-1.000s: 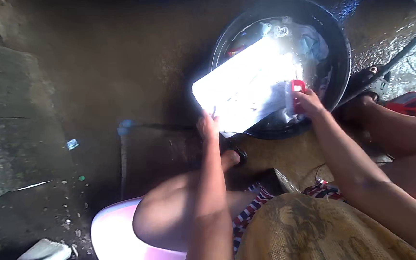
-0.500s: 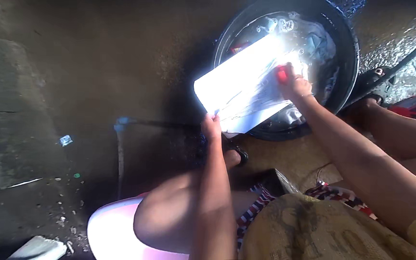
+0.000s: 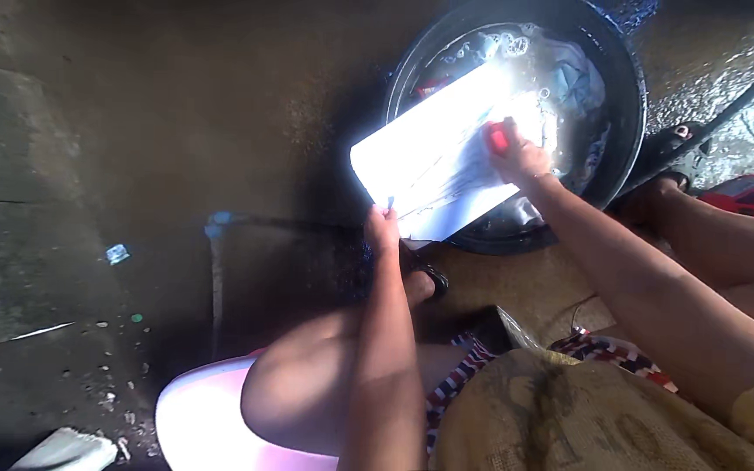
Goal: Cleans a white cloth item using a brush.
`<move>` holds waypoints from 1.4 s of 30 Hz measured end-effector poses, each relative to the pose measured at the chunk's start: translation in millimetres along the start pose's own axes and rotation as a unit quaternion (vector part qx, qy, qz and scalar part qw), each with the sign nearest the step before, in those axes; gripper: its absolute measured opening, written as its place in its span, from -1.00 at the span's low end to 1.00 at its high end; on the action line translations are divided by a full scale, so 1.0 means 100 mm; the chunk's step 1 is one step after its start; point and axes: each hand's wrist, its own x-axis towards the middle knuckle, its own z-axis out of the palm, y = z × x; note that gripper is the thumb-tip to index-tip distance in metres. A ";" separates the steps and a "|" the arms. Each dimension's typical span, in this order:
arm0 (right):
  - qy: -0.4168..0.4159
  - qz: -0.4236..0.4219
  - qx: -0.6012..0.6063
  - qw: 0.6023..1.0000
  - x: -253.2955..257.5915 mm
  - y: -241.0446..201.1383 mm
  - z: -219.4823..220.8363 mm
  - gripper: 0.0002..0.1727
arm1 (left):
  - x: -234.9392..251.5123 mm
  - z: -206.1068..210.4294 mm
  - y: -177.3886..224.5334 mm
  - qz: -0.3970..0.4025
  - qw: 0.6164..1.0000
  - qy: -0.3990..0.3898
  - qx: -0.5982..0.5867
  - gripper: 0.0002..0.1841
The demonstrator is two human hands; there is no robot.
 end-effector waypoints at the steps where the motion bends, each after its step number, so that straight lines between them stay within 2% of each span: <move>1: 0.009 0.004 0.006 1.000 -0.04 -0.09 0.02 0.00 | 0.00 0.00 0.01 -0.001 1.000 0.000 -0.002 -0.71; 3: 0.034 -0.062 0.025 0.997 -0.30 -0.37 0.28 -0.08 | -0.01 0.00 0.03 0.001 1.000 -0.001 0.003 -0.68; 4: 0.016 -0.110 0.028 0.993 -0.50 -0.57 0.47 -0.11 | -0.01 0.00 0.05 0.004 1.000 -0.002 0.005 -0.66; 6: -0.095 -0.181 -0.008 0.979 -0.84 -0.89 0.77 -0.08 | -0.02 0.00 0.03 0.005 1.000 -0.003 0.025 -0.68; 7: -0.136 -0.193 -0.025 0.971 -0.86 -0.93 0.83 -0.07 | -0.01 0.00 0.01 0.010 1.000 0.001 0.028 -0.70; 8: -0.141 -0.192 -0.021 0.971 -0.77 -0.87 0.80 -0.07 | 0.01 0.00 -0.01 0.019 1.000 0.006 0.020 -0.71; 11: -0.063 -0.125 0.006 0.990 -0.23 -0.25 0.37 -0.11 | 0.01 0.04 -0.02 0.011 1.000 0.004 0.000 -0.69; 14: 0.000 0.018 -0.023 1.000 0.09 0.29 -0.21 -0.11 | 0.01 -0.02 0.05 0.010 0.999 -0.001 0.041 -0.71; 17: 0.069 0.082 -0.009 0.994 0.15 0.74 -0.54 0.00 | -0.04 -0.06 0.30 0.039 0.987 0.029 0.154 -0.70; 20: 0.126 0.119 -0.002 0.985 0.01 1.02 -0.62 0.04 | -0.25 0.05 0.77 0.130 0.964 0.058 0.224 -0.61; 22: 0.148 0.084 -0.012 0.985 -0.05 1.07 -0.54 0.05 | -0.31 0.27 1.09 0.213 0.957 0.017 0.198 -0.63; 23: 0.160 0.041 -0.016 0.986 -0.05 1.05 -0.47 0.06 | -0.29 0.42 1.22 0.246 0.952 -0.010 0.180 -0.66; 26: 0.129 -0.081 -0.037 0.988 -0.06 0.83 -0.24 0.07 | -0.18 0.88 1.48 0.254 0.950 -0.073 0.169 -0.64; 29: 0.058 -0.190 -0.002 0.980 -0.01 0.60 0.02 0.22 | -0.19 1.09 1.60 0.263 0.940 -0.071 0.205 -0.68; 31: 0.013 -0.246 0.012 0.969 0.03 0.47 0.10 0.32 | -0.33 0.98 1.65 0.271 0.949 -0.082 0.141 -0.68; 33: -0.015 -0.282 0.009 0.959 0.11 0.40 0.14 0.33 | -0.50 0.71 1.67 0.259 0.959 -0.117 -0.001 -0.65; 35: -0.003 -0.287 0.013 0.958 0.24 0.40 0.16 0.22 | -0.63 0.37 1.56 0.248 0.949 -0.123 -0.151 -0.67; 36: 0.017 -0.282 0.022 0.959 0.32 0.43 0.15 0.11 | -0.69 0.17 1.49 0.234 0.937 -0.122 -0.231 -0.75; 37: 0.035 -0.263 0.042 0.963 0.38 0.45 0.12 -0.03 | -0.74 -0.05 1.41 0.214 0.912 -0.135 -0.323 -0.83; 39: 0.073 -0.176 0.087 0.978 0.45 0.48 0.07 -0.36 | -0.72 -0.46 1.17 0.190 0.842 -0.152 -0.482 -0.77; 41: 0.083 -0.079 0.205 0.972 0.38 0.33 0.01 -0.55 | -0.51 -0.49 0.98 0.168 0.745 -0.154 -0.627 -0.63; 42: 0.079 -0.064 0.276 0.956 0.26 0.16 0.00 -0.55 | -0.40 -0.37 0.94 0.144 0.718 -0.159 -0.662 -0.52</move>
